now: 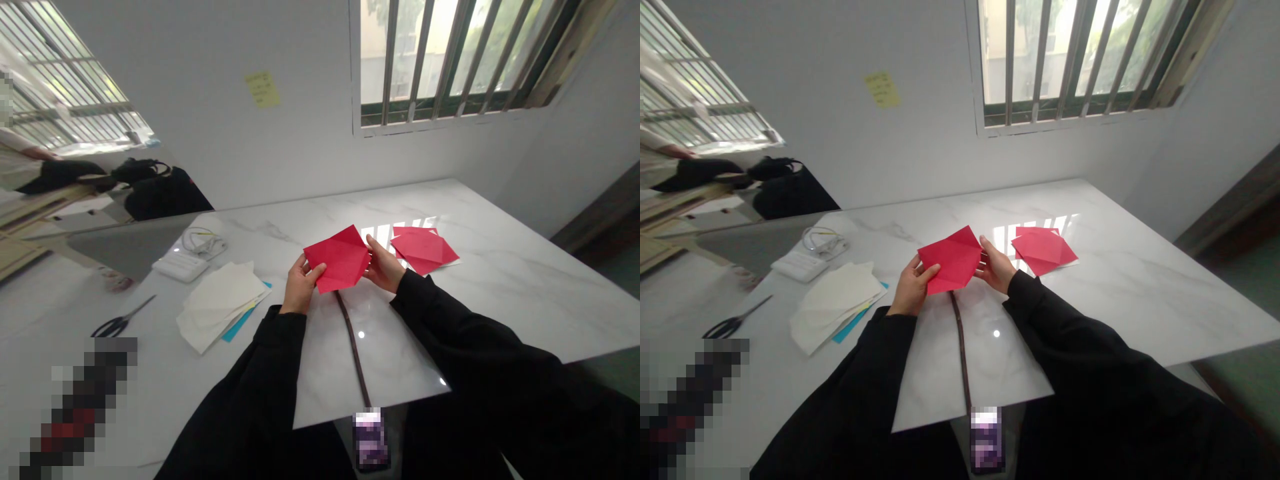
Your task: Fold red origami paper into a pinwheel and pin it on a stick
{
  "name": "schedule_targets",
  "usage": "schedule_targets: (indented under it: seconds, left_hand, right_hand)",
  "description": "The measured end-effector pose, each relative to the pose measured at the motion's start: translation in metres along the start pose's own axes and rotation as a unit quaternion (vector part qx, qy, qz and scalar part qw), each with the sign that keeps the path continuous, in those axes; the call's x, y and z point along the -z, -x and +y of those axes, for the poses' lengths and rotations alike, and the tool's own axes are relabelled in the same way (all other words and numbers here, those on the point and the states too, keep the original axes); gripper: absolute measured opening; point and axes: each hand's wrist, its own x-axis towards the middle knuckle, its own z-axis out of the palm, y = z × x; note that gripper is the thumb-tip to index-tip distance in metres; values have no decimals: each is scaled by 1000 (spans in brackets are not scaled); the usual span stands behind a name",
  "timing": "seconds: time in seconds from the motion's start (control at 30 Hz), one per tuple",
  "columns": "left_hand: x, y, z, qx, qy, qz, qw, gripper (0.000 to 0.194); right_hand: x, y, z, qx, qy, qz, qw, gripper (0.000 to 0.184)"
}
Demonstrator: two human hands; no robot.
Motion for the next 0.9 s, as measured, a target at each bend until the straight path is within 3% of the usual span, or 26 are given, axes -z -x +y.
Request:
schedule_targets:
  seconds: [0.13,0.27,0.33,0.6,0.8,0.9]
  left_hand:
    - [4,-2,5,-16,34,29,999,63]
    - [3,-2,7,-6,67,45,997,62]
    - [2,-1,6,0,77,44,996,59]
    - [4,-1,9,8,91,43,995,54]
    - [-2,3,11,3,71,2,997,51]
    - [-4,3,15,33,100,-27,994,58]
  right_hand:
    - [-2,5,0,-47,-40,-55,997,55]
    - [-4,10,4,-28,5,-147,989,60]
    - [-5,11,7,-12,24,-162,986,66]
    - [-7,11,8,3,31,-144,989,59]
    - [-6,5,16,26,99,-23,995,42]
    - [-5,3,17,30,105,10,994,39]
